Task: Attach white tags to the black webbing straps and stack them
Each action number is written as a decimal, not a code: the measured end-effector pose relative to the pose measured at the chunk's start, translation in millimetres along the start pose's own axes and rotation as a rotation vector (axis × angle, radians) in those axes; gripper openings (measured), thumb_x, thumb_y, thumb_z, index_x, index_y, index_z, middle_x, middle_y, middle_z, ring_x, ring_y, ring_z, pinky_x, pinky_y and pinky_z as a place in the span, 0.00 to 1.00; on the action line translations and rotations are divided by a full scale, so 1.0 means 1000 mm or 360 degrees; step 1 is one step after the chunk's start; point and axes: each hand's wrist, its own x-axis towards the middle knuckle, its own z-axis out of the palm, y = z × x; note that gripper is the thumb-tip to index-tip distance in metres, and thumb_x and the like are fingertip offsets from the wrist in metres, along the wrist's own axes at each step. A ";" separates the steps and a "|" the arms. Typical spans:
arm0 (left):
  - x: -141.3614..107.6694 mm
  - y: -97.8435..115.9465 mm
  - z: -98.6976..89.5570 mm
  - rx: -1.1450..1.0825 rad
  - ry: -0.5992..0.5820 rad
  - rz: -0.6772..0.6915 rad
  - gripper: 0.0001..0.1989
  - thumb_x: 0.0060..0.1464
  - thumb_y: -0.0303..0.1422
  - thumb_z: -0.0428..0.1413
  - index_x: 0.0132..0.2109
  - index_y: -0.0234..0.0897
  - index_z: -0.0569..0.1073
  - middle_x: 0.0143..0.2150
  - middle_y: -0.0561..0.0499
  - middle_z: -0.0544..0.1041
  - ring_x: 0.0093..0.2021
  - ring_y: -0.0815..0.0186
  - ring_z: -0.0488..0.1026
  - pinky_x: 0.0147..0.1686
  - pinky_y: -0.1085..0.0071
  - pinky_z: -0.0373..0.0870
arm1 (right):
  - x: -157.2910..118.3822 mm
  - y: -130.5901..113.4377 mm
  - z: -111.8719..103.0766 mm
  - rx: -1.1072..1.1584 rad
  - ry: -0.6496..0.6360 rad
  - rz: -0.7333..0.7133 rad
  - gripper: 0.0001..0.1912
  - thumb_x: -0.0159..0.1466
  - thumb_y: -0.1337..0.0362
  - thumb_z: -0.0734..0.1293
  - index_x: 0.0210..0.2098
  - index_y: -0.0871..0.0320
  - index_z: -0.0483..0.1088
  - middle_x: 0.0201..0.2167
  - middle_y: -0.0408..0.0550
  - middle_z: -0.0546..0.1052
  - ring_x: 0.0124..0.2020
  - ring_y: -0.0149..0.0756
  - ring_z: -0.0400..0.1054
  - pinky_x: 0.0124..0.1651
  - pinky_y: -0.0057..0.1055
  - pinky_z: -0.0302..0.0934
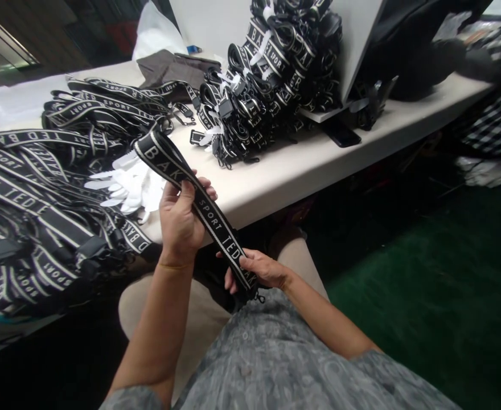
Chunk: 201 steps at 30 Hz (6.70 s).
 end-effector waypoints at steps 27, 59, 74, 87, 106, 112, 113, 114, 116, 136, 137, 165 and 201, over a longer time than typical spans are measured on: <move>-0.076 -0.050 -0.058 0.1207 -0.1675 0.0688 0.16 0.62 0.23 0.50 0.52 0.38 0.75 0.52 0.40 0.78 0.57 0.58 0.72 0.62 0.50 0.66 | 0.006 -0.017 -0.008 0.0295 0.0913 -0.0225 0.31 0.61 0.39 0.62 0.40 0.63 0.75 0.35 0.54 0.80 0.42 0.42 0.75 0.47 0.36 0.69; -0.075 -0.053 -0.023 0.2004 -0.1181 0.0300 0.17 0.64 0.32 0.48 0.59 0.38 0.62 0.52 0.39 0.76 0.47 0.50 0.77 0.41 0.59 0.75 | 0.035 -0.062 -0.007 0.0341 0.1201 -0.0789 0.09 0.54 0.64 0.73 0.27 0.55 0.68 0.19 0.35 0.69 0.24 0.30 0.65 0.52 0.39 0.65; -0.027 -0.009 -0.032 0.0156 -0.1259 -0.0883 0.28 0.54 0.31 0.56 0.61 0.36 0.61 0.35 0.50 0.74 0.29 0.68 0.71 0.32 0.71 0.69 | 0.076 -0.097 0.011 0.0770 0.0703 -0.0890 0.17 0.58 0.59 0.74 0.24 0.56 0.63 0.14 0.29 0.59 0.16 0.21 0.57 0.37 0.25 0.69; 0.018 0.007 -0.079 0.0742 -0.0410 0.0096 0.11 0.62 0.31 0.51 0.50 0.39 0.73 0.43 0.49 0.77 0.42 0.63 0.73 0.44 0.70 0.68 | 0.195 -0.115 0.026 0.0282 0.0345 -0.0651 0.16 0.58 0.51 0.74 0.29 0.55 0.68 0.14 0.29 0.56 0.16 0.22 0.53 0.38 0.24 0.68; 0.029 0.017 -0.135 0.0938 -0.0295 0.0575 0.16 0.67 0.29 0.44 0.58 0.46 0.66 0.42 0.52 0.74 0.42 0.67 0.73 0.42 0.74 0.70 | 0.429 -0.174 -0.033 -0.2308 0.0514 -0.0673 0.16 0.63 0.51 0.65 0.43 0.54 0.76 0.43 0.48 0.79 0.40 0.35 0.72 0.43 0.32 0.66; 0.036 0.015 -0.135 0.0883 -0.0381 0.0548 0.16 0.67 0.31 0.42 0.55 0.42 0.69 0.44 0.47 0.75 0.44 0.64 0.74 0.43 0.71 0.71 | 0.478 -0.133 -0.024 -0.3017 0.0420 -0.0653 0.04 0.56 0.67 0.73 0.30 0.52 0.80 0.38 0.44 0.79 0.43 0.39 0.70 0.47 0.32 0.61; 0.037 0.015 -0.136 0.0884 -0.0388 0.0543 0.16 0.67 0.31 0.43 0.55 0.41 0.70 0.45 0.47 0.75 0.44 0.64 0.74 0.44 0.71 0.71 | 0.476 -0.128 -0.023 -0.3097 0.0412 -0.0658 0.04 0.57 0.67 0.73 0.30 0.52 0.79 0.38 0.44 0.79 0.44 0.39 0.69 0.48 0.32 0.61; 0.038 0.016 -0.137 0.0883 -0.0395 0.0536 0.16 0.66 0.31 0.43 0.55 0.41 0.70 0.45 0.46 0.75 0.45 0.64 0.74 0.45 0.71 0.70 | 0.473 -0.125 -0.021 -0.3166 0.0411 -0.0667 0.04 0.59 0.67 0.71 0.30 0.52 0.79 0.38 0.44 0.79 0.44 0.38 0.69 0.48 0.32 0.60; 0.039 0.018 -0.138 0.0863 -0.0403 0.0519 0.16 0.66 0.31 0.44 0.55 0.41 0.71 0.46 0.46 0.76 0.47 0.63 0.74 0.47 0.71 0.70 | 0.464 -0.123 -0.019 -0.3270 0.0422 -0.0692 0.05 0.62 0.67 0.69 0.33 0.52 0.79 0.38 0.46 0.79 0.44 0.38 0.69 0.48 0.32 0.60; 0.025 0.023 -0.125 0.0810 -0.0434 0.0488 0.14 0.63 0.30 0.47 0.51 0.36 0.74 0.40 0.44 0.78 0.40 0.62 0.75 0.40 0.71 0.71 | 0.411 -0.126 0.011 -0.3402 0.0474 -0.0934 0.11 0.65 0.58 0.67 0.46 0.53 0.75 0.46 0.47 0.75 0.42 0.37 0.70 0.41 0.31 0.61; 0.025 0.022 -0.125 0.0798 -0.0437 0.0503 0.14 0.64 0.31 0.47 0.51 0.36 0.74 0.41 0.44 0.78 0.40 0.62 0.75 0.41 0.71 0.71 | 0.418 -0.121 0.020 -0.3409 0.0320 -0.0880 0.10 0.66 0.59 0.67 0.45 0.51 0.76 0.46 0.46 0.76 0.43 0.36 0.70 0.42 0.31 0.61; 0.027 0.017 -0.126 0.0851 -0.0435 0.0653 0.14 0.65 0.31 0.47 0.51 0.36 0.73 0.41 0.44 0.79 0.41 0.61 0.76 0.39 0.71 0.71 | 0.459 -0.104 0.024 -0.3672 -0.0462 -0.0376 0.06 0.61 0.57 0.72 0.38 0.45 0.80 0.41 0.39 0.76 0.36 0.32 0.69 0.35 0.27 0.56; 0.029 0.011 -0.126 0.0908 -0.0392 0.0680 0.14 0.64 0.31 0.47 0.50 0.36 0.74 0.39 0.45 0.78 0.38 0.61 0.76 0.37 0.70 0.70 | 0.458 -0.092 0.008 -0.3207 -0.0208 -0.0563 0.03 0.60 0.64 0.73 0.33 0.55 0.80 0.37 0.45 0.77 0.35 0.33 0.70 0.38 0.28 0.60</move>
